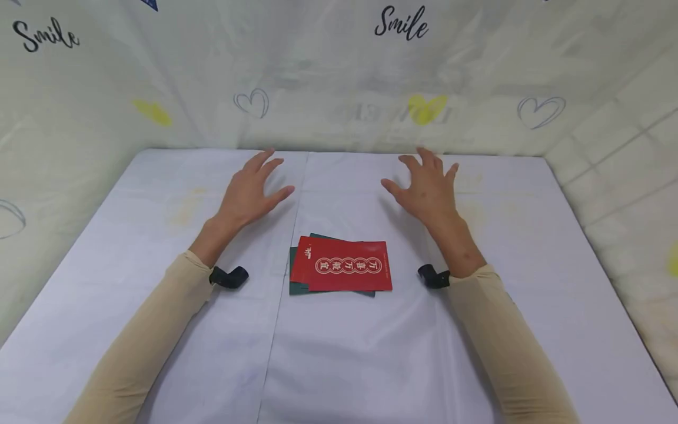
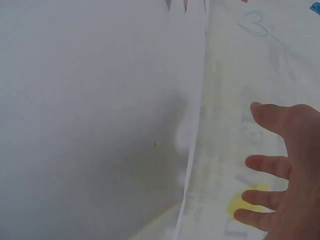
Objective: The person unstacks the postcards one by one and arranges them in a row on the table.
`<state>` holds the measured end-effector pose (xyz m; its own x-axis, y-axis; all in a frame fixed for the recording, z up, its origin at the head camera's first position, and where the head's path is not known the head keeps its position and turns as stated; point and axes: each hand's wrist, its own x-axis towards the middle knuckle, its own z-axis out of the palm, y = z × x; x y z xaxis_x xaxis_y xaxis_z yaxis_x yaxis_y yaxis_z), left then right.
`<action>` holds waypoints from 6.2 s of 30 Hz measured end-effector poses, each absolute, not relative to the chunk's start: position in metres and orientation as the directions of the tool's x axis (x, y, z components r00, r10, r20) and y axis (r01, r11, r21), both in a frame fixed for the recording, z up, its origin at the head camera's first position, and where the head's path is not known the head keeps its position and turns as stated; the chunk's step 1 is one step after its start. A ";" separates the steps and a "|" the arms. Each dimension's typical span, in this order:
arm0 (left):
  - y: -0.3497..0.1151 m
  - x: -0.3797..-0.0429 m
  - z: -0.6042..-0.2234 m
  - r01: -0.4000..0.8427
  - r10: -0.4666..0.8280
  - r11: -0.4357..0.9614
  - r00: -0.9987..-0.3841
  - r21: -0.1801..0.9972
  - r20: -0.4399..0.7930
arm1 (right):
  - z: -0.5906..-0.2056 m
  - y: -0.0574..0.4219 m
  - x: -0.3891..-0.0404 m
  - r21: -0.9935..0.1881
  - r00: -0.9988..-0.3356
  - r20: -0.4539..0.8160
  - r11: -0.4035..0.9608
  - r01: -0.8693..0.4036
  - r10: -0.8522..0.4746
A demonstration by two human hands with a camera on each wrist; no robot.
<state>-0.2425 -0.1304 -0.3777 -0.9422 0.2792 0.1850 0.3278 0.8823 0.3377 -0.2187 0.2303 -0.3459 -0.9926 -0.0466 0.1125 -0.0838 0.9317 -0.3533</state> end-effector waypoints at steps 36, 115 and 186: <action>-0.109 -0.213 -0.374 0.434 0.498 0.678 -0.865 0.594 0.063 | -0.339 0.210 -0.185 -0.534 -0.965 0.149 0.804 -0.263 -0.217; -0.105 -0.163 -0.369 0.532 0.704 0.578 -0.708 0.619 -0.049 | -0.344 0.195 -0.133 -0.534 -0.861 -0.093 0.755 -0.381 -0.500; -0.111 -0.156 -0.374 0.523 0.650 0.588 -0.760 0.618 0.024 | -0.354 0.189 -0.126 -0.415 -0.847 -0.051 0.783 -0.464 -0.529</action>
<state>-0.1556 -0.1112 -0.3738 -0.7595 0.6500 0.0243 0.5227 0.5877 0.6175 -0.1263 0.1886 -0.3539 -0.8473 -0.5286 -0.0507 -0.4636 0.7829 -0.4150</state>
